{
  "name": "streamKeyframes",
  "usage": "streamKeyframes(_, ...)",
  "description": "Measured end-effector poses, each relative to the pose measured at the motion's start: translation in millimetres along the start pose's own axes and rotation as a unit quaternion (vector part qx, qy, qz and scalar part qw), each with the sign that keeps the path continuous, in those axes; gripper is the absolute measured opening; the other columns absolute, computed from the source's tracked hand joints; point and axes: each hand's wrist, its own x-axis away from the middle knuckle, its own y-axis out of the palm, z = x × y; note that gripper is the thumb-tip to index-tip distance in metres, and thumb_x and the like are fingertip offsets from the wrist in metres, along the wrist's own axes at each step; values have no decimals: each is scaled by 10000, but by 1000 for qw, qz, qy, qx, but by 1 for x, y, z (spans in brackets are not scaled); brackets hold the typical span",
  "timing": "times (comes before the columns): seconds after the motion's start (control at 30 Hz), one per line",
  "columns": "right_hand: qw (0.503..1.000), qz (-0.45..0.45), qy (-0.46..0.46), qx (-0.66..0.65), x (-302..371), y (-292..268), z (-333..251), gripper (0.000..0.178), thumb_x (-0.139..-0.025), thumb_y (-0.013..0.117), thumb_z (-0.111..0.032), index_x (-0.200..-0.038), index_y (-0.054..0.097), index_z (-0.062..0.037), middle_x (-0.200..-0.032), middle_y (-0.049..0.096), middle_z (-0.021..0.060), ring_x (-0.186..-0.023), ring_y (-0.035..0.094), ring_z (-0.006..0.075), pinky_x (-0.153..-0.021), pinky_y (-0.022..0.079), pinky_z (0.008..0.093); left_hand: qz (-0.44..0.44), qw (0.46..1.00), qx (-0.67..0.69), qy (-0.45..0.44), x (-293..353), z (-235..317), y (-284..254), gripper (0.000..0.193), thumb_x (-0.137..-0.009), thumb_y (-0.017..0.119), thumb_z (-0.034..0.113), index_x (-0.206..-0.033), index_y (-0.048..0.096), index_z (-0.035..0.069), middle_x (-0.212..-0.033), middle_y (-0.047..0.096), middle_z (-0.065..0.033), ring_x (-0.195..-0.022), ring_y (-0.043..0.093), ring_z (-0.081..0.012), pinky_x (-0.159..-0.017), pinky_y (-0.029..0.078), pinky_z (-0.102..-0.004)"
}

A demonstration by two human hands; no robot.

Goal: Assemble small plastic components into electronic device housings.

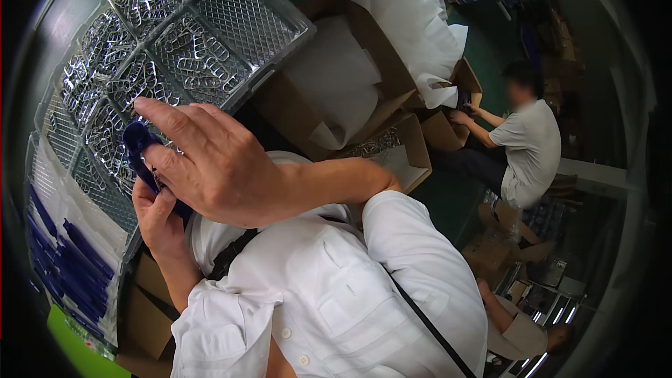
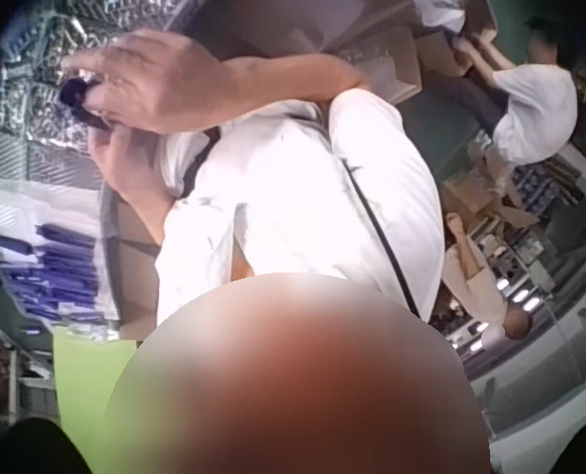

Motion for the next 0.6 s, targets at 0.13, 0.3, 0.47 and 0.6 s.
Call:
streamKeyframes(0.13, 999, -2, -3, 39, 5, -8, 0, 226, -859, 732, -80, -1051, 653, 10, -1401, 588, 280, -1087, 679, 390, -884, 573, 469, 40, 999, -12, -21, -4, 1, 17, 476, -845, 806, 96, -1277, 637, -9, -1160, 711, -51, -1055, 690, -143, -973, 533, -296)
streamKeyframes(0.3, 999, -25, -14, 47, 8, -3, 10, 337, -840, 803, -68, -1143, 670, -2, -1421, 585, 286, -1053, 718, 364, -905, 586, 464, 15, 997, 44, -59, -5, 6, 30, 429, -853, 808, 81, -1243, 645, 2, -1140, 704, -47, -1002, 694, -132, -895, 580, -299)
streamKeyframes(0.47, 999, -43, -17, -14, -2, 6, 3, 393, -820, 782, -21, -1193, 660, 5, -1415, 580, 302, -1012, 726, 353, -870, 601, 454, 26, 993, 88, -72, 4, 12, 24, 542, -787, 873, 100, -1268, 639, 11, -1137, 702, -37, -1004, 692, -129, -914, 560, -291)
streamKeyframes(0.6, 997, -54, -17, -50, -9, 13, 2, 402, -823, 759, -11, -1210, 655, 16, -1411, 590, 289, -1020, 715, 377, -876, 593, 468, 29, 991, 115, -56, 4, 11, 15, 587, -757, 892, 88, -1278, 634, 7, -1137, 706, -34, -1002, 694, -128, -920, 555, -283)
